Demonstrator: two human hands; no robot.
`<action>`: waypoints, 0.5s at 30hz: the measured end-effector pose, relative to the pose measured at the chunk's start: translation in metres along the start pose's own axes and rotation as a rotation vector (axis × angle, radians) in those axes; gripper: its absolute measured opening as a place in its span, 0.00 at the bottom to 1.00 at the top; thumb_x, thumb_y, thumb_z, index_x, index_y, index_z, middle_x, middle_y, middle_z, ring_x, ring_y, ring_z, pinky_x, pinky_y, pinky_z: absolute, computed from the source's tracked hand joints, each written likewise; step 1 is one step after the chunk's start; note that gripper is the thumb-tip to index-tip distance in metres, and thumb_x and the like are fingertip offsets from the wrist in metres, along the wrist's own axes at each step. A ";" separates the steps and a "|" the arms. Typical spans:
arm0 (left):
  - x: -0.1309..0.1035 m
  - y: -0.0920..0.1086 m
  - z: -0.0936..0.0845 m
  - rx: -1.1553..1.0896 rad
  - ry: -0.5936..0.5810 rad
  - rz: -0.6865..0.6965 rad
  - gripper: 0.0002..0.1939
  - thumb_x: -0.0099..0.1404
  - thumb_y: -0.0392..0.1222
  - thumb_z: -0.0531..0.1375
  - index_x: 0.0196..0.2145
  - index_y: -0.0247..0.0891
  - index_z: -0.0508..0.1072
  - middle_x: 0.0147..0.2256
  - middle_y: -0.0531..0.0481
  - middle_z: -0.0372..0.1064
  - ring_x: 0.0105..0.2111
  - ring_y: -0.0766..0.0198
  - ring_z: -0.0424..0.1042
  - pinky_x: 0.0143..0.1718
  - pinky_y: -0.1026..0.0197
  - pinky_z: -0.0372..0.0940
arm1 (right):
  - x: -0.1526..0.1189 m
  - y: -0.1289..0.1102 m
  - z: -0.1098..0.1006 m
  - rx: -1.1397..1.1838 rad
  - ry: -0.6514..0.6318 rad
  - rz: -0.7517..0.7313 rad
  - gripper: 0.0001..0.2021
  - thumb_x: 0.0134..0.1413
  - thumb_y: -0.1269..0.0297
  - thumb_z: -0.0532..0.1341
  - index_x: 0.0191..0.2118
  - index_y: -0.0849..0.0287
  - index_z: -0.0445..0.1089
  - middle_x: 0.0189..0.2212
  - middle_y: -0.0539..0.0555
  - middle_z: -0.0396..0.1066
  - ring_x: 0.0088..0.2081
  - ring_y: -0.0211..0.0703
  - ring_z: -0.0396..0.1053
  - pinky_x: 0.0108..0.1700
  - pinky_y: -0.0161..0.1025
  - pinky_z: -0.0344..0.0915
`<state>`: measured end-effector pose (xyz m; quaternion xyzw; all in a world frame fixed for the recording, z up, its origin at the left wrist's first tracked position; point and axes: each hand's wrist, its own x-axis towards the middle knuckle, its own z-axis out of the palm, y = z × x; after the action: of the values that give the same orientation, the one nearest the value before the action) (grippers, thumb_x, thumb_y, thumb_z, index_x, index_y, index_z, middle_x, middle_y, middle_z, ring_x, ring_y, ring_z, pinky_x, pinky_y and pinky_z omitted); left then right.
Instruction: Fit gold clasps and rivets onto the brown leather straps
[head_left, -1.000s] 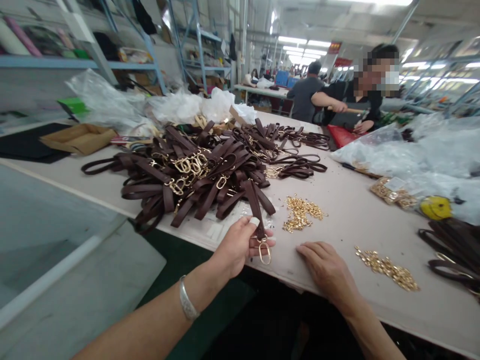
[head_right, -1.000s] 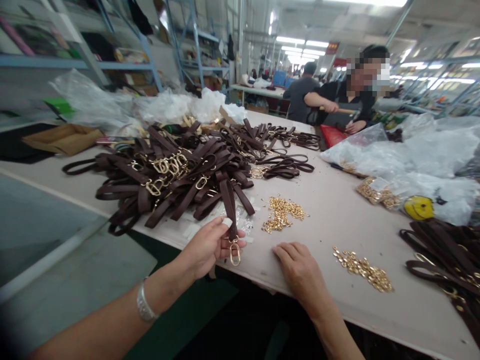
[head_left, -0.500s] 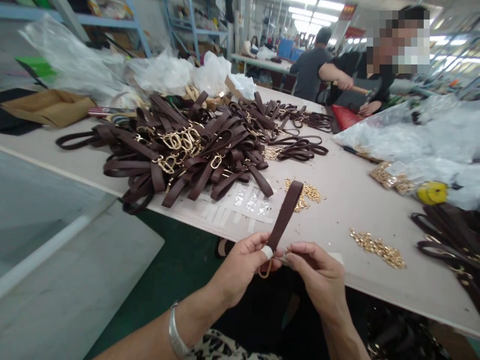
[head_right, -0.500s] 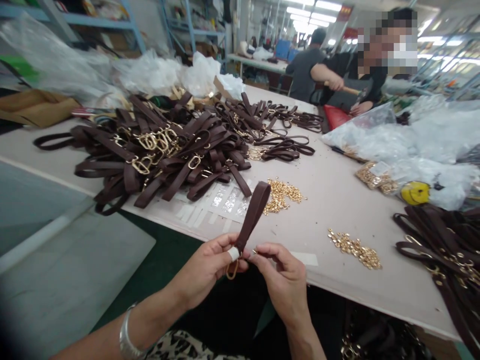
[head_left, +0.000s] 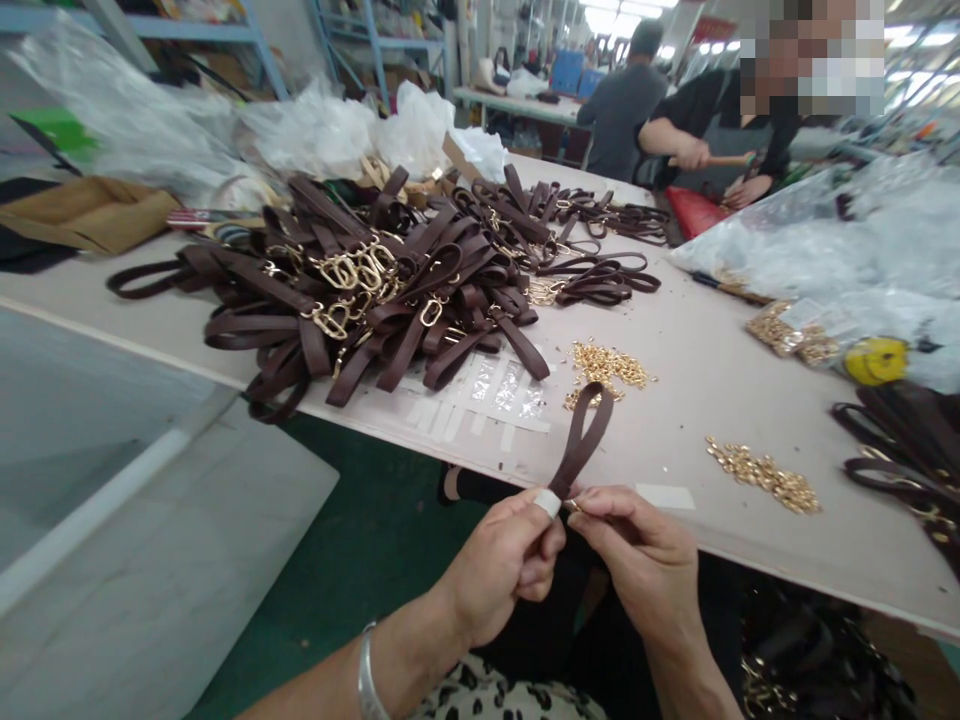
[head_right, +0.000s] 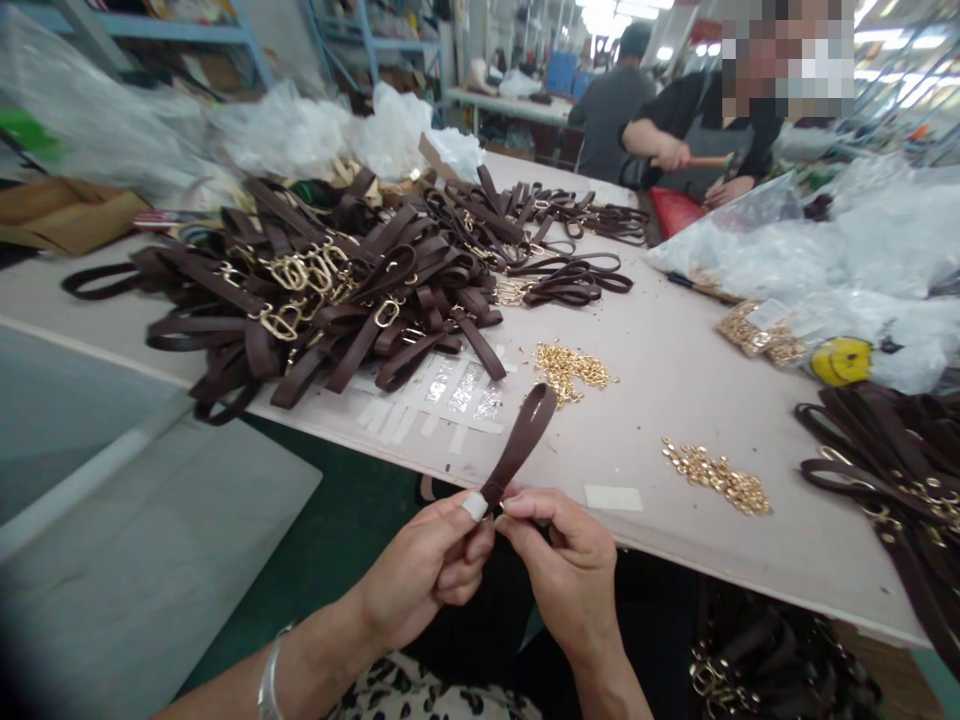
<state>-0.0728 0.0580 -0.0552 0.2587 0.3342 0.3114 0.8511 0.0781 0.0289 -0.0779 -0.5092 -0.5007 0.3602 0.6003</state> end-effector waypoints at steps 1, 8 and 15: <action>-0.001 -0.001 0.000 0.005 0.001 0.005 0.11 0.67 0.48 0.58 0.34 0.36 0.66 0.23 0.60 0.56 0.15 0.79 0.43 0.16 0.71 0.38 | 0.000 -0.001 0.001 -0.016 -0.001 -0.008 0.09 0.51 0.74 0.68 0.34 0.50 0.78 0.34 0.46 0.78 0.39 0.36 0.76 0.46 0.30 0.72; -0.002 -0.002 0.000 0.080 0.041 0.007 0.17 0.68 0.54 0.56 0.30 0.38 0.61 0.21 0.61 0.53 0.15 0.78 0.41 0.16 0.71 0.37 | 0.001 -0.005 0.003 -0.015 -0.022 -0.016 0.06 0.54 0.72 0.67 0.33 0.52 0.78 0.33 0.48 0.79 0.36 0.39 0.76 0.41 0.34 0.74; 0.000 -0.005 -0.002 0.148 0.021 0.045 0.18 0.70 0.55 0.54 0.30 0.39 0.62 0.22 0.60 0.52 0.16 0.76 0.41 0.16 0.70 0.37 | -0.002 -0.007 0.004 -0.291 -0.045 -0.109 0.06 0.57 0.71 0.64 0.37 0.52 0.77 0.34 0.49 0.78 0.36 0.40 0.76 0.41 0.34 0.72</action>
<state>-0.0720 0.0549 -0.0597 0.3249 0.3593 0.3075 0.8190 0.0732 0.0265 -0.0713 -0.5545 -0.5878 0.2620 0.5276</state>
